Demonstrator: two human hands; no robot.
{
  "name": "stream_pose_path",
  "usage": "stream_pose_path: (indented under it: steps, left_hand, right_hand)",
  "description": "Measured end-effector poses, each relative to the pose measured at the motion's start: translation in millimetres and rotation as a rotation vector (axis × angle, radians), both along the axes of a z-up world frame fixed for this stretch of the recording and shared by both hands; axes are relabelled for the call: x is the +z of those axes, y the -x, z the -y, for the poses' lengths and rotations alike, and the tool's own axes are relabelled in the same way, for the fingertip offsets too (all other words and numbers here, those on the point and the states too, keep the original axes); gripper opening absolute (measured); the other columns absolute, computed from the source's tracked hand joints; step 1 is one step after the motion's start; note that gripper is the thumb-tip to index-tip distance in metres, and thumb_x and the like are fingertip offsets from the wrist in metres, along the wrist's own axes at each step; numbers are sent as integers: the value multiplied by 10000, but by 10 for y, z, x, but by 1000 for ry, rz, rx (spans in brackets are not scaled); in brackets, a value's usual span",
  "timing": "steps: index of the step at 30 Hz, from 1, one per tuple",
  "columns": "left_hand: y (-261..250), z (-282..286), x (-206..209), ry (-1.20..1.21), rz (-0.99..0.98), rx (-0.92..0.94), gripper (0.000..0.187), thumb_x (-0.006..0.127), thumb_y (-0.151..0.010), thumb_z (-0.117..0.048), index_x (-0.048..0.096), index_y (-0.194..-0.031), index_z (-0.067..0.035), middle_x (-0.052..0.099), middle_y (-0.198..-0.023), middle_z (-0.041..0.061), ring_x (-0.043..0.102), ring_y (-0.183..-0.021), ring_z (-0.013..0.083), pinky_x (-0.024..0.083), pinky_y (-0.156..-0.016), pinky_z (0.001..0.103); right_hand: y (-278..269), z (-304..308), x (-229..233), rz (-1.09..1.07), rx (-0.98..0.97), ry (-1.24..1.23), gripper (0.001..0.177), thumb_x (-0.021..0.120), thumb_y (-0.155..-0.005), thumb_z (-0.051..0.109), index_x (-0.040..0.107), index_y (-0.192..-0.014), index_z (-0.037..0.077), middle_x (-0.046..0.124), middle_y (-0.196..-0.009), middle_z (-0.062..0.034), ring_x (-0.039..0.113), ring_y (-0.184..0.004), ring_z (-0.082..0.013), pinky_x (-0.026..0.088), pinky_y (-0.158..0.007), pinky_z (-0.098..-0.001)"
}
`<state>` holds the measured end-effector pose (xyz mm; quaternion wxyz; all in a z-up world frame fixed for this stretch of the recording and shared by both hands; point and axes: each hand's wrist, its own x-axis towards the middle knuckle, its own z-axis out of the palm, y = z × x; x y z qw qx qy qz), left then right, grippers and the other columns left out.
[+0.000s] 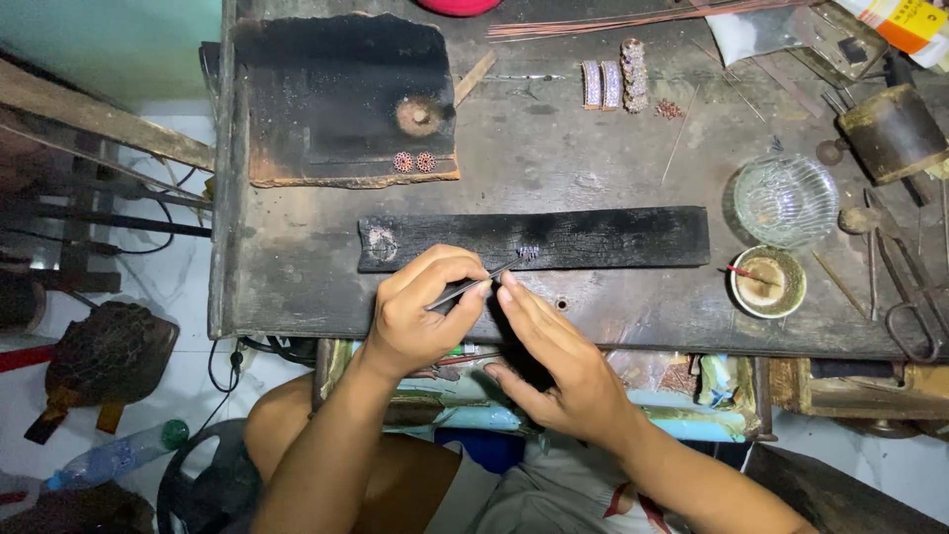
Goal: Using tweezers to arrange small metal components on a soldering block and then soldering them together with a handheld torch.
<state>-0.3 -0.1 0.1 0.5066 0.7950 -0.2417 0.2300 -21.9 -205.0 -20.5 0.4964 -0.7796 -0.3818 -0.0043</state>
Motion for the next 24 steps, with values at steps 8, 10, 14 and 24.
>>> stream_pose_path:
  steps: [8,10,14,24]
  left_hand:
    - [-2,-4,-9,-2,9,-4,54,618,-969,27,636,-954,77,670,-910,194,666,-809,282,572,-773,343]
    - [1,-2,-16,3,3,0,45,625,-960,38,641,-952,79,674,-912,195,670,-817,282,579,-783,344]
    - [2,2,-4,4,3,3,40,624,-960,41,638,-952,77,670,-909,194,666,-811,282,573,-780,344]
    - [-3,-6,-14,0,8,-4,54,623,-964,28,641,-952,78,671,-905,190,667,-804,278,575,-763,339]
  right_hand:
    - [2,-3,9,-2,-1,5,693,745,-970,121,373,-1527,-56,404,-1595,-294,443,-1512,-406,358,-1295,-483]
    - [2,-1,7,2,-1,7,689,742,-970,121,376,-1525,-57,405,-1594,-296,444,-1511,-402,356,-1296,-474]
    - [0,-4,1,8,0,-3,685,739,-973,123,376,-1523,-60,408,-1588,-304,450,-1506,-414,362,-1293,-481]
    - [1,-4,5,11,1,0,688,742,-971,119,375,-1525,-58,408,-1591,-298,451,-1507,-411,363,-1292,-482]
